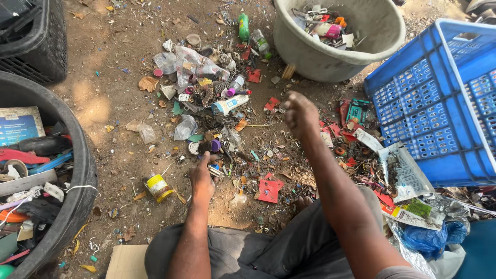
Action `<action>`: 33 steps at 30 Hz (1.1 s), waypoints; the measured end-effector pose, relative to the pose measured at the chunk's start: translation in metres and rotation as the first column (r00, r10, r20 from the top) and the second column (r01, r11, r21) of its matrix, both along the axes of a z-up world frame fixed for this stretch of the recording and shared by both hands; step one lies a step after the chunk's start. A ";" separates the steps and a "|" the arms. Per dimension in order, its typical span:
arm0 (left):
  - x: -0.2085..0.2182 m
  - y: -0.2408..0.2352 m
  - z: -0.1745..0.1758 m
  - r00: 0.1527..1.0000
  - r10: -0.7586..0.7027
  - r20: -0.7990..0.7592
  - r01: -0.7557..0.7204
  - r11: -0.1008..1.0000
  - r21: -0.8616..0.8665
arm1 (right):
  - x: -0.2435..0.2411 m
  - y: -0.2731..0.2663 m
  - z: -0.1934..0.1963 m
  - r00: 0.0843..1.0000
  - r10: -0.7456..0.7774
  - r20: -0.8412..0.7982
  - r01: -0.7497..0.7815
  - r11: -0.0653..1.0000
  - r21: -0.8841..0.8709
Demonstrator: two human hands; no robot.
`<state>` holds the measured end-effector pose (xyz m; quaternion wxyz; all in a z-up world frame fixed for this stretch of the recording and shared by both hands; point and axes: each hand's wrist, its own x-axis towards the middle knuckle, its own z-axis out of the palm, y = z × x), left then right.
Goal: The person sits on a cardboard sheet and sorts through a pile of mixed waste on the ground. They pick up various items such as plastic pieces, bottle caps, and small containers, inspect them, and place selected items into nearby bins or baskets.
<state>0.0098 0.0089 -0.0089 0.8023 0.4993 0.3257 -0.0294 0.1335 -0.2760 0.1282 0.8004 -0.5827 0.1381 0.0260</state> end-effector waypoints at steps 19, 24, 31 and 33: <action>-0.014 0.016 -0.062 0.998 -0.054 0.026 0.060 0.911 -0.409 | -0.101 0.039 -0.079 0.897 0.303 -0.323 -0.226 0.940 0.255; -0.028 0.011 -0.044 0.999 -0.017 0.031 0.027 0.946 -0.322 | -0.091 0.033 -0.060 0.944 0.263 -0.200 -0.104 0.810 0.577; -0.033 0.012 -0.052 0.994 0.095 -0.053 -0.104 0.969 -0.224 | -0.088 0.019 -0.077 0.947 0.318 -0.042 -0.217 0.731 0.647; -0.036 0.014 -0.061 0.995 0.089 -0.043 -0.097 0.966 -0.238 | -0.089 0.017 -0.098 0.949 0.308 -0.062 -0.208 0.762 0.613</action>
